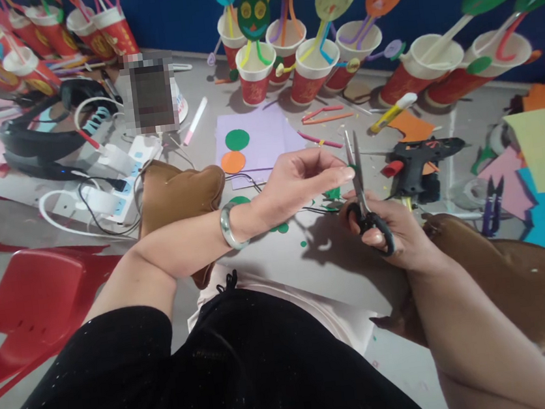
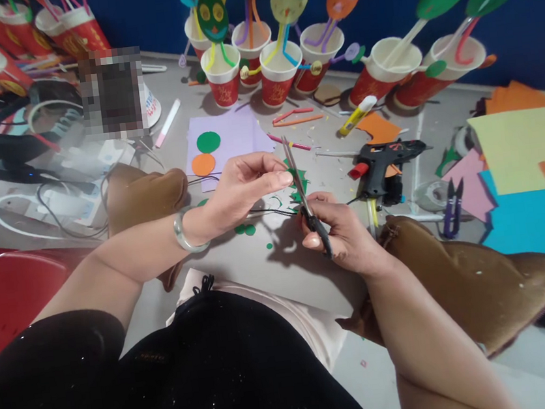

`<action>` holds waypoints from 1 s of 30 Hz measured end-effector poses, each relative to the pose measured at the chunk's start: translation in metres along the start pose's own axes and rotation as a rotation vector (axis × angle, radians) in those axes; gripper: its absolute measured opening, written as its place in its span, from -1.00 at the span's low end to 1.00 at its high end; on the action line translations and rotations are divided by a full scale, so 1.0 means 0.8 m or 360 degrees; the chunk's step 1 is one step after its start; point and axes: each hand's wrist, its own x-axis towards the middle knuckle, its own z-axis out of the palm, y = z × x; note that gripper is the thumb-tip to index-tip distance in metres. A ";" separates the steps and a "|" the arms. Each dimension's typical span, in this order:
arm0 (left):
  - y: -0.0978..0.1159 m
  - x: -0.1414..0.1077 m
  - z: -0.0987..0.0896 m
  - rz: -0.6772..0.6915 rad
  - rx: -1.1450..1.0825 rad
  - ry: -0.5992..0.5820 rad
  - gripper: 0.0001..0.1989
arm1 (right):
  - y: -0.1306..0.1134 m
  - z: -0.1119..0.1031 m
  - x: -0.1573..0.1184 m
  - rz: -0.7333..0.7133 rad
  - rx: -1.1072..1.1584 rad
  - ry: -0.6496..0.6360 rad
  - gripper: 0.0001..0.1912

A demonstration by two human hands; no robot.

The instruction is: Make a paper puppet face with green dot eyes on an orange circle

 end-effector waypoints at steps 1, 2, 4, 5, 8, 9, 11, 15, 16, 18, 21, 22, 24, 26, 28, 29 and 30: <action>0.000 0.000 0.000 0.0004 0.0006 0.0000 -0.56 | 0.000 0.000 0.000 0.0000 0.0001 -0.0001 -0.22; 0.000 0.000 -0.001 0.0009 0.0012 0.0004 -0.57 | -0.001 0.000 0.000 0.0000 0.0003 -0.0002 -0.22; -0.001 0.001 -0.002 0.0026 0.0029 0.0007 -0.59 | -0.002 0.000 0.000 -0.0004 0.0009 0.0002 -0.23; -0.001 0.002 -0.002 0.0037 0.0041 0.0005 -0.60 | -0.002 0.000 0.000 -0.0006 0.0011 0.0003 -0.23; -0.001 0.004 -0.005 0.0071 0.0074 -0.0015 -0.60 | -0.002 0.000 0.000 -0.0010 0.0014 0.0002 -0.24; 0.000 0.005 -0.005 0.0080 0.0080 -0.0021 -0.60 | -0.001 0.000 0.000 -0.0012 0.0020 -0.0001 -0.24; 0.001 0.006 -0.006 0.0097 0.0092 -0.0020 -0.60 | 0.000 0.000 -0.001 -0.0021 0.0039 -0.0004 -0.25; 0.003 0.006 -0.008 0.0102 0.0128 -0.0037 -0.61 | 0.001 0.000 -0.002 -0.0026 0.0061 -0.0007 -0.26; 0.004 0.006 -0.008 0.0101 0.0133 -0.0045 -0.61 | 0.002 -0.001 -0.002 -0.0031 0.0064 -0.0007 -0.27; 0.004 0.006 -0.008 0.0104 0.0137 -0.0056 -0.61 | 0.002 -0.001 -0.003 -0.0055 0.0073 -0.0009 -0.29; 0.004 0.007 -0.009 0.0132 0.0143 -0.0063 -0.59 | 0.003 -0.002 -0.003 -0.0089 0.0072 -0.0018 -0.31; 0.003 0.007 -0.009 0.0142 0.0147 -0.0064 -0.59 | 0.004 -0.002 -0.004 -0.0090 0.0068 -0.0020 -0.31; 0.002 0.008 -0.010 0.0151 0.0158 -0.0066 -0.58 | 0.005 -0.002 -0.004 -0.0087 0.0062 -0.0018 -0.31; 0.001 0.009 -0.011 0.0147 0.0175 -0.0066 -0.58 | 0.007 -0.002 -0.005 -0.0085 0.0066 -0.0014 -0.30; 0.002 0.009 -0.010 0.0146 0.0197 -0.0064 -0.57 | 0.007 -0.002 -0.005 -0.0091 0.0077 -0.0012 -0.31; 0.003 0.008 -0.009 0.0144 0.0205 -0.0062 -0.57 | 0.007 -0.002 -0.005 -0.0094 0.0082 -0.0012 -0.31; 0.004 0.007 -0.008 0.0145 0.0205 -0.0055 -0.57 | 0.007 -0.002 -0.005 -0.0097 0.0087 -0.0010 -0.31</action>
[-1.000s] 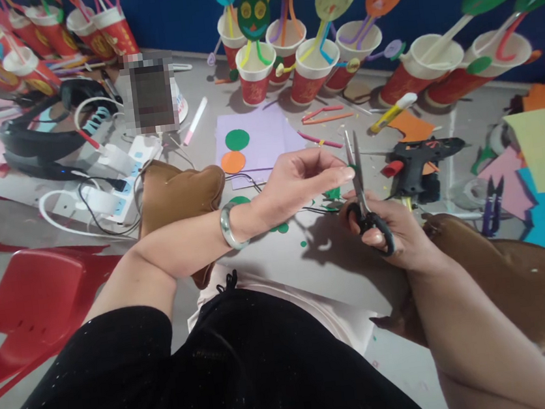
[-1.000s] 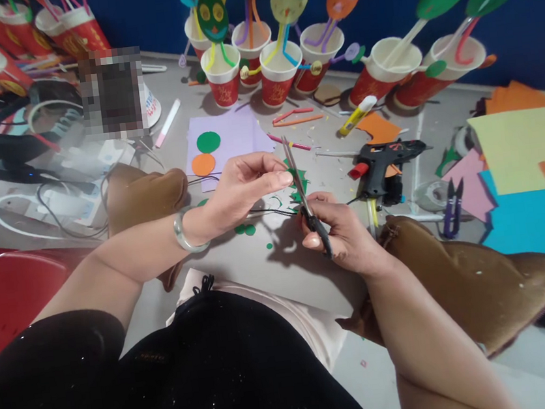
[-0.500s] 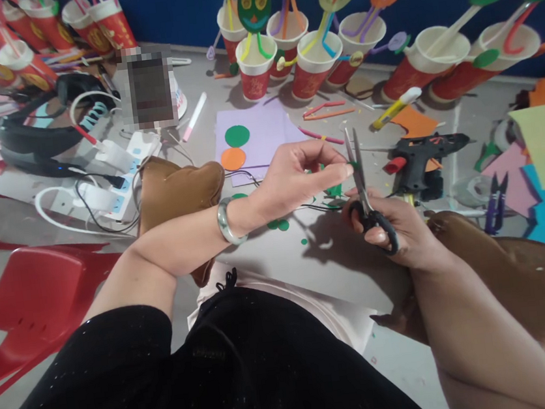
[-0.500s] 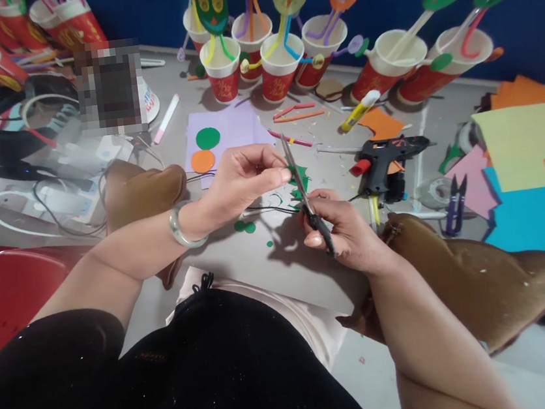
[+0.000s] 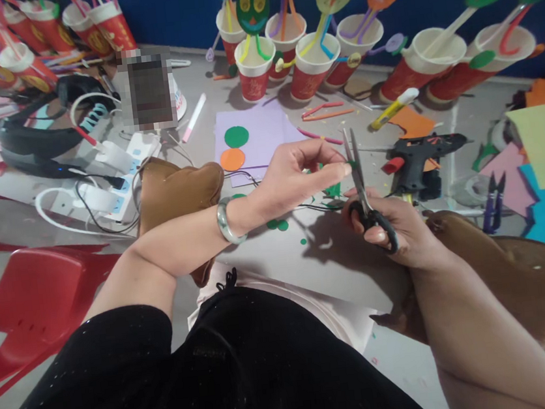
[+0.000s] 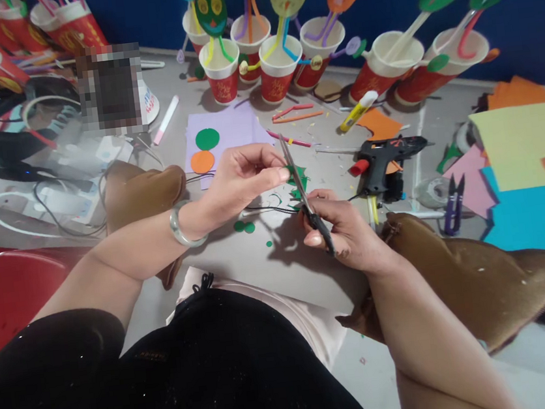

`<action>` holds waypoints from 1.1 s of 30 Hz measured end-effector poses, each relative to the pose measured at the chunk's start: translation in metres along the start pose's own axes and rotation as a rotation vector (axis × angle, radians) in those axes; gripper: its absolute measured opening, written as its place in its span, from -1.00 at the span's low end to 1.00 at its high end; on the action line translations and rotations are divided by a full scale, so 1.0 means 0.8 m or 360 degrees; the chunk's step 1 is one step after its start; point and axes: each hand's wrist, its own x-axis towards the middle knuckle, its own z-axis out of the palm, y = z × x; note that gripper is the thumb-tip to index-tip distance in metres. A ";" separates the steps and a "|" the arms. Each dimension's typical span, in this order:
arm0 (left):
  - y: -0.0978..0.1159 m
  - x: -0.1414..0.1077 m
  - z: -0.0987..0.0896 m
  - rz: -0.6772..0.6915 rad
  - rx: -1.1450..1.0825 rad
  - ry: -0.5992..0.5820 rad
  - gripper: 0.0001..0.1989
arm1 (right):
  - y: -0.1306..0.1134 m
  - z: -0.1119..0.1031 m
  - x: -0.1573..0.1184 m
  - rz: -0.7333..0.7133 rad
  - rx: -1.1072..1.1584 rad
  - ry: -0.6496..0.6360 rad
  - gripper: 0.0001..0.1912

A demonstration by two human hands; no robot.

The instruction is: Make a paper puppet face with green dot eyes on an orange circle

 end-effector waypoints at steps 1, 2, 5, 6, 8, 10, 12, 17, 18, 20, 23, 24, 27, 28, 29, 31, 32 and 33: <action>0.002 -0.001 0.001 0.0004 -0.0010 0.0007 -0.56 | 0.000 0.000 0.000 -0.0004 0.0002 0.0003 -0.31; 0.004 -0.002 0.002 0.0007 -0.0027 0.0013 -0.55 | 0.000 0.000 0.000 -0.0006 0.0002 0.0005 -0.31; 0.007 -0.003 0.005 0.0023 -0.0043 0.0024 -0.53 | 0.000 0.001 0.001 0.0010 0.0001 0.0006 -0.30; 0.006 -0.003 0.006 0.0043 -0.0020 0.0024 -0.53 | -0.001 0.001 0.002 0.0020 0.0002 0.0011 -0.29; 0.002 -0.002 0.005 0.0104 0.0050 0.0025 -0.53 | -0.001 0.002 0.002 0.0039 0.0004 0.0018 -0.29; -0.005 -0.001 0.003 0.0176 0.0109 0.0026 -0.52 | -0.002 0.001 0.002 0.0051 0.0004 0.0023 -0.28; -0.009 0.000 0.000 0.0207 0.0141 0.0022 -0.53 | -0.003 0.001 0.002 0.0058 0.0002 0.0021 -0.28; -0.010 0.000 -0.003 0.0200 0.0195 0.0014 -0.57 | -0.003 0.001 0.003 0.0035 -0.0013 0.0012 -0.29; -0.009 0.000 -0.003 0.0195 0.0210 0.0013 -0.58 | -0.003 0.001 0.003 0.0028 -0.0018 0.0011 -0.29; -0.008 0.000 -0.003 0.0189 0.0231 0.0004 -0.59 | -0.002 0.000 0.003 0.0021 -0.0024 0.0010 -0.29; -0.008 0.001 -0.004 0.0186 0.0237 -0.0006 -0.61 | -0.002 -0.002 0.002 0.0029 -0.0035 -0.0005 -0.28; -0.008 0.002 -0.004 0.0183 0.0240 -0.0007 -0.61 | -0.001 -0.003 0.002 0.0032 -0.0043 -0.0008 -0.28; -0.008 0.004 -0.004 0.0168 0.0243 -0.0012 -0.61 | 0.001 -0.004 0.000 0.0030 -0.0065 -0.0010 -0.28; -0.009 0.004 -0.004 0.0167 0.0239 -0.0018 -0.61 | 0.002 -0.004 0.000 0.0025 -0.0068 -0.0008 -0.27; -0.009 0.005 -0.005 0.0170 0.0234 -0.0023 -0.60 | 0.003 -0.004 0.000 0.0022 -0.0067 -0.0007 -0.27; -0.010 0.005 -0.005 0.0186 0.0228 -0.0027 -0.61 | 0.004 -0.005 -0.001 0.0022 -0.0057 -0.0015 -0.27; -0.010 0.005 -0.005 0.0191 0.0227 -0.0030 -0.61 | 0.004 -0.005 -0.001 0.0025 -0.0053 -0.0019 -0.26; -0.010 0.005 -0.006 0.0196 0.0224 -0.0031 -0.61 | 0.004 -0.005 -0.001 0.0031 -0.0052 -0.0020 -0.26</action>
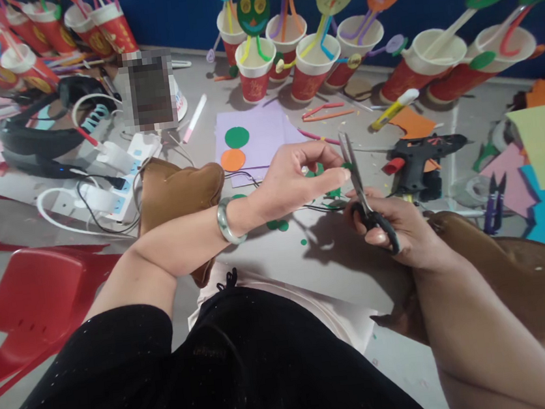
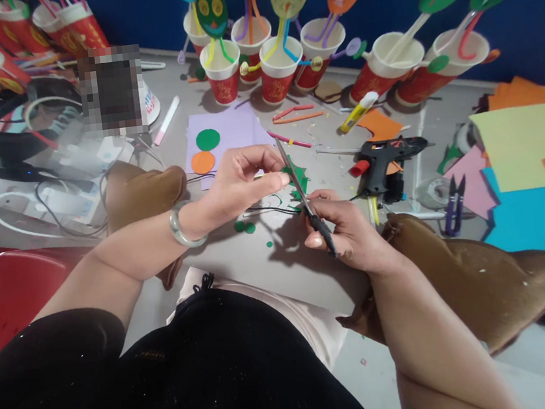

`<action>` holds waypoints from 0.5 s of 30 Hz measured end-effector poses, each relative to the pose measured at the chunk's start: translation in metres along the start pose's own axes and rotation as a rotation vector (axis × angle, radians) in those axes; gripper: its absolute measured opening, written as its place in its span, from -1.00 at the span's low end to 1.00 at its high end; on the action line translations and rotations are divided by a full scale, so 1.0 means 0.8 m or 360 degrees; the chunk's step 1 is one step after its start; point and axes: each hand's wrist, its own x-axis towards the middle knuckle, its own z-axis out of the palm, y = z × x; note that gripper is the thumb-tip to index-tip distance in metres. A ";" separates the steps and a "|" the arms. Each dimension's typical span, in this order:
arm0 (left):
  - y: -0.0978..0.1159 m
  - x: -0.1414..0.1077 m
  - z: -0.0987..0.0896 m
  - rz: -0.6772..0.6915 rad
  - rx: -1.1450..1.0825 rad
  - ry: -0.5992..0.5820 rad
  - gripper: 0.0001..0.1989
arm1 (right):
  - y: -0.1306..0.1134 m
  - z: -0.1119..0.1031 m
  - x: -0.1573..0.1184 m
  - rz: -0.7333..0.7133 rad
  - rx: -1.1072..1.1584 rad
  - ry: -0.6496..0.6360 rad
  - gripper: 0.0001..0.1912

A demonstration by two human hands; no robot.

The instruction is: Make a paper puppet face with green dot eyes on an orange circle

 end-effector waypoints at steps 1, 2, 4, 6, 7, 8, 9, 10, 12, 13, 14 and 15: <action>-0.001 0.000 0.000 0.0001 -0.0002 0.0000 -0.61 | 0.000 0.000 0.000 0.0009 0.0000 -0.0002 -0.26; -0.001 0.000 -0.001 0.0000 -0.0003 -0.0003 -0.61 | -0.001 -0.001 0.000 0.0020 0.0000 -0.0004 -0.25; -0.002 0.000 -0.001 0.0004 -0.0003 -0.0005 -0.63 | -0.002 -0.002 0.000 0.0038 -0.0002 -0.0003 -0.25; -0.002 -0.001 -0.001 0.0020 -0.0001 -0.0004 -0.66 | -0.003 -0.002 0.001 0.0054 -0.0002 -0.0007 -0.24; -0.001 -0.001 -0.001 0.0024 -0.0003 -0.0003 -0.66 | -0.004 -0.002 0.001 0.0060 -0.0002 -0.0007 -0.23; -0.001 -0.001 -0.001 0.0027 -0.0008 0.0001 -0.66 | -0.004 -0.002 0.001 0.0067 -0.0001 -0.0010 -0.23; 0.000 -0.001 0.000 0.0026 -0.0014 0.0005 -0.66 | -0.005 -0.002 0.002 0.0072 0.0004 -0.0013 -0.22; 0.001 -0.001 0.000 0.0017 -0.0017 0.0008 -0.64 | -0.005 -0.002 0.002 0.0080 0.0012 -0.0017 -0.22; 0.003 -0.001 0.001 -0.0009 -0.0019 0.0020 -0.62 | -0.006 -0.001 0.002 0.0098 0.0022 -0.0021 -0.22; 0.003 -0.001 0.001 -0.0024 -0.0017 0.0025 -0.62 | -0.007 -0.001 0.002 0.0109 0.0020 -0.0023 -0.21; 0.003 -0.001 0.001 -0.0038 -0.0015 0.0028 -0.62 | -0.007 -0.001 0.002 0.0118 0.0015 -0.0022 -0.21; 0.003 0.000 0.001 -0.0050 -0.0013 0.0033 -0.62 | -0.008 -0.001 0.001 0.0120 0.0010 -0.0020 -0.21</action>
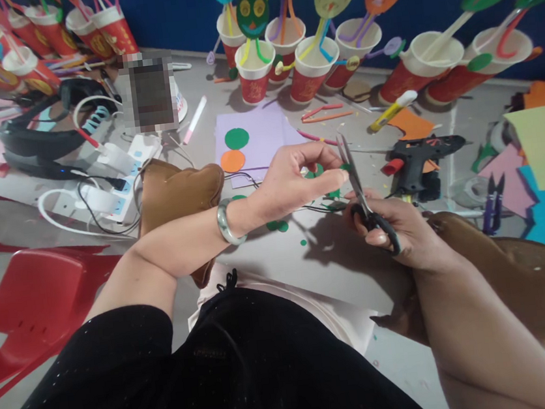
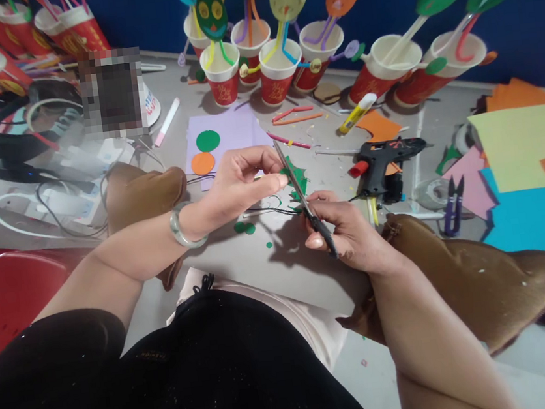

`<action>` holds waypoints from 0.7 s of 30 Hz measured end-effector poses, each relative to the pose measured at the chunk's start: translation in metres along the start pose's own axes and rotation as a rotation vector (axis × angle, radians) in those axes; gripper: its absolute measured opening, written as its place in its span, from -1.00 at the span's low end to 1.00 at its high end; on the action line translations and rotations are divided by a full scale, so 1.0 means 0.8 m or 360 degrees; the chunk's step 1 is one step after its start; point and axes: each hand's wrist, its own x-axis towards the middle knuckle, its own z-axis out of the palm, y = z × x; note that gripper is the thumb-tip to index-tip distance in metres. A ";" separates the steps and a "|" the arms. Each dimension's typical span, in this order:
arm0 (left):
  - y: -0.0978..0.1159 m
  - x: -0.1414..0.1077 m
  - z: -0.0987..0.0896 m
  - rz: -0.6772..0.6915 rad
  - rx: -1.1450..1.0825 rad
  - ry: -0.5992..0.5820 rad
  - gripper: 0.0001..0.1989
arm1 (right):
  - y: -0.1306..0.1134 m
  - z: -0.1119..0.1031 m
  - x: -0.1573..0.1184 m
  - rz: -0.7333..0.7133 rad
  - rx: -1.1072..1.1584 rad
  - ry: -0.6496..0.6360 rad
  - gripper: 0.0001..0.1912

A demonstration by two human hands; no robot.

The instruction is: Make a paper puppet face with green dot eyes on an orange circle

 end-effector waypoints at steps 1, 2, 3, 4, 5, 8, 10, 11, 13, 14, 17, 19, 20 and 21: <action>0.000 0.000 0.000 -0.0008 0.0000 0.0003 -0.62 | 0.000 0.000 0.000 0.0001 -0.0004 -0.0002 -0.21; 0.000 0.001 -0.001 -0.0015 0.0000 0.0005 -0.61 | 0.001 0.000 -0.001 0.0000 -0.0004 0.0000 -0.21; 0.000 0.001 -0.001 -0.0019 -0.0001 0.0002 -0.61 | 0.001 0.000 -0.001 -0.0001 -0.0003 0.0001 -0.21; 0.000 0.001 -0.001 -0.0023 -0.0003 -0.0001 -0.60 | 0.002 0.000 -0.001 -0.0003 -0.0001 0.0005 -0.21; 0.002 0.000 -0.001 -0.0026 -0.0007 -0.0004 -0.59 | 0.003 0.000 -0.002 -0.0004 0.0002 0.0009 -0.21; 0.009 -0.003 0.001 -0.0060 -0.0028 -0.0018 -0.56 | 0.005 0.001 -0.002 -0.0015 0.0007 0.0020 -0.22; 0.014 -0.005 0.002 -0.0078 -0.0046 -0.0004 -0.51 | 0.005 0.001 -0.001 -0.0011 0.0015 0.0017 -0.22; 0.016 -0.006 0.003 -0.0075 -0.0058 0.0006 -0.48 | 0.005 0.001 -0.001 -0.0006 0.0018 0.0017 -0.22; 0.017 -0.008 0.005 -0.0061 -0.0070 0.0017 -0.44 | 0.004 0.002 0.000 0.0012 0.0019 0.0022 -0.22; 0.016 -0.008 0.005 -0.0048 -0.0063 0.0014 -0.45 | 0.004 0.002 0.000 0.0023 0.0016 0.0027 -0.21; 0.008 -0.006 0.004 -0.0004 0.0009 0.0013 -0.52 | 0.003 0.002 0.000 0.0045 -0.0002 0.0045 -0.21; 0.002 -0.005 0.003 0.0034 0.0043 0.0040 -0.56 | 0.003 0.003 0.000 0.0034 -0.0004 0.0051 -0.21; 0.000 -0.004 0.002 0.0044 0.0050 0.0043 -0.57 | 0.003 0.003 0.000 0.0025 -0.0005 0.0048 -0.21; -0.001 -0.003 0.002 0.0049 0.0056 0.0037 -0.59 | 0.003 0.003 0.001 0.0018 -0.0007 0.0039 -0.21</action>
